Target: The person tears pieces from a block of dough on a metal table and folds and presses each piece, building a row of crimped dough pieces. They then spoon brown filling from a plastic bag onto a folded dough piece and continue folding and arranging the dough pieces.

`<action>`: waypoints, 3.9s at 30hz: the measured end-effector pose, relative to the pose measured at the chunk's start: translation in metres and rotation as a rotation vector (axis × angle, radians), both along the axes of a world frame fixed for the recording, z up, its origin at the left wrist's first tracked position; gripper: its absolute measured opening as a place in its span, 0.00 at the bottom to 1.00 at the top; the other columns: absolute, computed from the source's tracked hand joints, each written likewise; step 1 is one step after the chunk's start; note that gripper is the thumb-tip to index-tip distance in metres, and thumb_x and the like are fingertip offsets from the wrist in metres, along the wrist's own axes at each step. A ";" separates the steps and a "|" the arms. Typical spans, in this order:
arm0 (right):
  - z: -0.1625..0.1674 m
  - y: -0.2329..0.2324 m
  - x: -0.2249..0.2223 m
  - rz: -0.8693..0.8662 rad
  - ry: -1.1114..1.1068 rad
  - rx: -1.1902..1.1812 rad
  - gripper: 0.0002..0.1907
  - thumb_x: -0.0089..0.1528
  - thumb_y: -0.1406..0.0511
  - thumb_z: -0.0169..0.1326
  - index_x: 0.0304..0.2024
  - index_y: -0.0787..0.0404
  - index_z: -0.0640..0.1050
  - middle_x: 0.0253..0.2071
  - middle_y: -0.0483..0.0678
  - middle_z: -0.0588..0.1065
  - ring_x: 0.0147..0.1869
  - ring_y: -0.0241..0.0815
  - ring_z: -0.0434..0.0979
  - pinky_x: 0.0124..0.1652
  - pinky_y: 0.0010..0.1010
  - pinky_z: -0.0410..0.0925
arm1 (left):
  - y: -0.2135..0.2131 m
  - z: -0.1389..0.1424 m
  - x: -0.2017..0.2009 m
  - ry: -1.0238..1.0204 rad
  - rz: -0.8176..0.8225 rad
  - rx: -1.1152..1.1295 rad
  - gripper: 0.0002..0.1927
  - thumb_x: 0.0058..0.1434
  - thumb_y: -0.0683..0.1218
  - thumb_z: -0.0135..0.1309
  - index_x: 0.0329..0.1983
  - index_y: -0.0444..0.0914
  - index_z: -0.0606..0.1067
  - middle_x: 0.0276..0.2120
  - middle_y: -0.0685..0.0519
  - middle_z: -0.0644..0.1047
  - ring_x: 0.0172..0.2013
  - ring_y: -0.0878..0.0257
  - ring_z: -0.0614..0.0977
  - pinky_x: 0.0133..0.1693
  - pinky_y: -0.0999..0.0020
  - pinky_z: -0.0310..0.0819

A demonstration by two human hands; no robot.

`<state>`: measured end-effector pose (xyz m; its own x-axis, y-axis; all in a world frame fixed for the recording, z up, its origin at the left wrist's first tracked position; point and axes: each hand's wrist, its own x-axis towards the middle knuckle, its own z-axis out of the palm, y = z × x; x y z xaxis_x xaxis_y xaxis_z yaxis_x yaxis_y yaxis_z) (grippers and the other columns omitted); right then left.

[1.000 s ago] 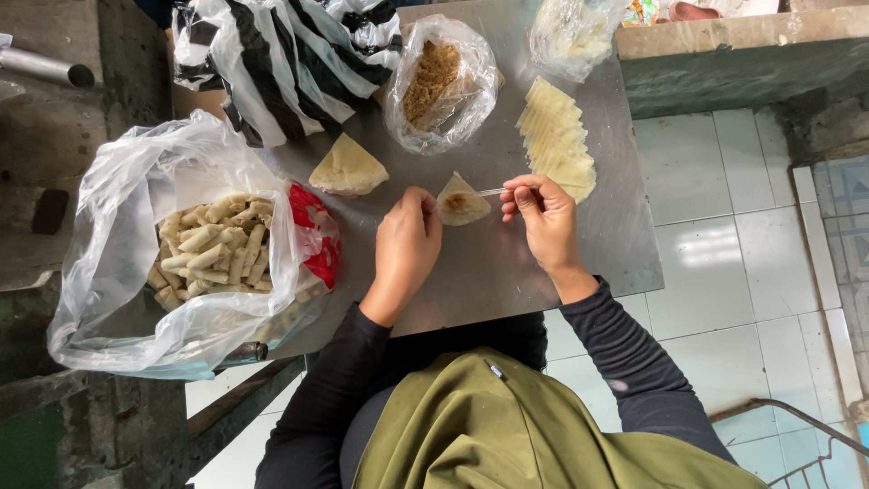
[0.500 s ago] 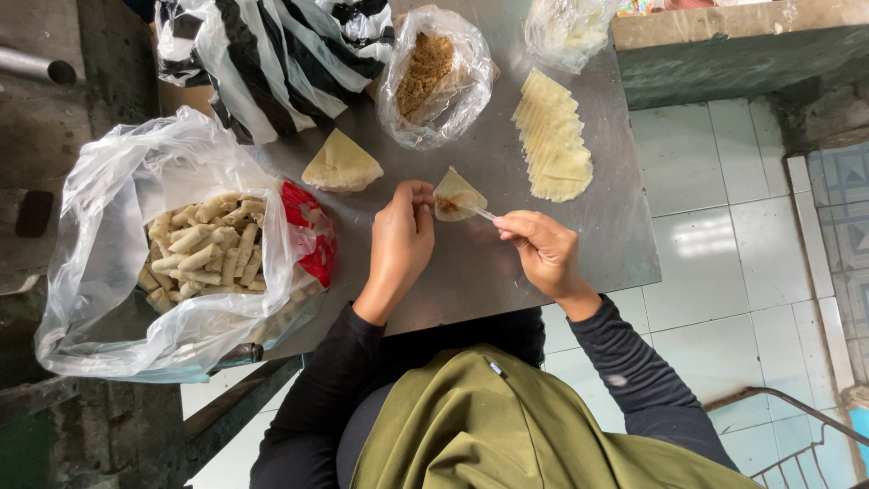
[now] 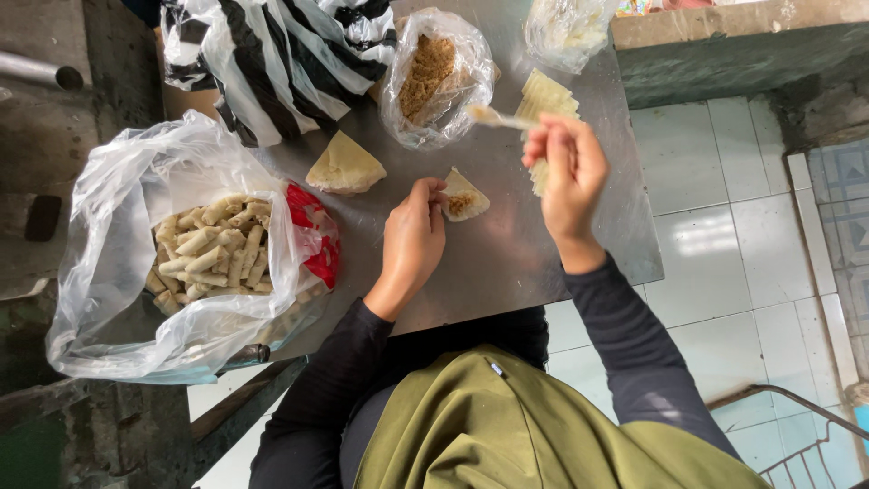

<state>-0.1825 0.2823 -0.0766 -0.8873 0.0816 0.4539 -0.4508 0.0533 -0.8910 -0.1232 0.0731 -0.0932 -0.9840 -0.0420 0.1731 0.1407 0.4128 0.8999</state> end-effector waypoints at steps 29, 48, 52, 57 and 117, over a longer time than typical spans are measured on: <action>-0.016 -0.041 0.046 -0.221 -0.146 1.002 0.05 0.63 0.71 0.57 0.41 0.62 0.76 0.44 0.52 0.71 0.51 0.55 0.73 0.52 0.44 0.66 | 0.003 -0.008 -0.009 0.044 0.037 -0.052 0.17 0.60 0.36 0.58 0.53 0.36 0.72 0.46 0.44 0.77 0.39 0.52 0.84 0.38 0.59 0.78; -0.018 -0.058 0.050 -0.033 -0.046 0.708 0.14 0.60 0.79 0.56 0.48 0.66 0.77 0.47 0.55 0.77 0.47 0.55 0.80 0.44 0.38 0.73 | 0.001 -0.010 -0.009 0.062 -0.079 -0.012 0.23 0.58 0.32 0.56 0.57 0.37 0.69 0.49 0.45 0.76 0.44 0.55 0.86 0.40 0.61 0.79; -0.015 -0.059 0.050 -0.023 0.050 0.816 0.16 0.57 0.78 0.56 0.47 0.64 0.80 0.46 0.52 0.76 0.50 0.55 0.78 0.48 0.40 0.72 | -0.005 -0.004 -0.009 0.146 -0.099 -0.021 0.24 0.55 0.32 0.59 0.54 0.35 0.69 0.49 0.44 0.75 0.48 0.50 0.83 0.44 0.59 0.78; -0.004 -0.057 0.048 0.078 0.018 0.920 0.17 0.58 0.77 0.56 0.49 0.63 0.81 0.47 0.52 0.74 0.52 0.54 0.76 0.51 0.40 0.71 | -0.027 -0.004 -0.015 0.189 -0.236 -0.236 0.19 0.49 0.37 0.64 0.45 0.36 0.74 0.45 0.46 0.77 0.44 0.46 0.79 0.44 0.54 0.73; -0.031 -0.029 0.008 0.026 0.078 1.020 0.07 0.60 0.63 0.65 0.38 0.55 0.80 0.51 0.47 0.68 0.53 0.50 0.66 0.53 0.42 0.58 | -0.014 -0.040 -0.033 0.386 -0.001 -0.563 0.04 0.56 0.48 0.65 0.33 0.46 0.81 0.41 0.57 0.71 0.49 0.56 0.71 0.49 0.53 0.55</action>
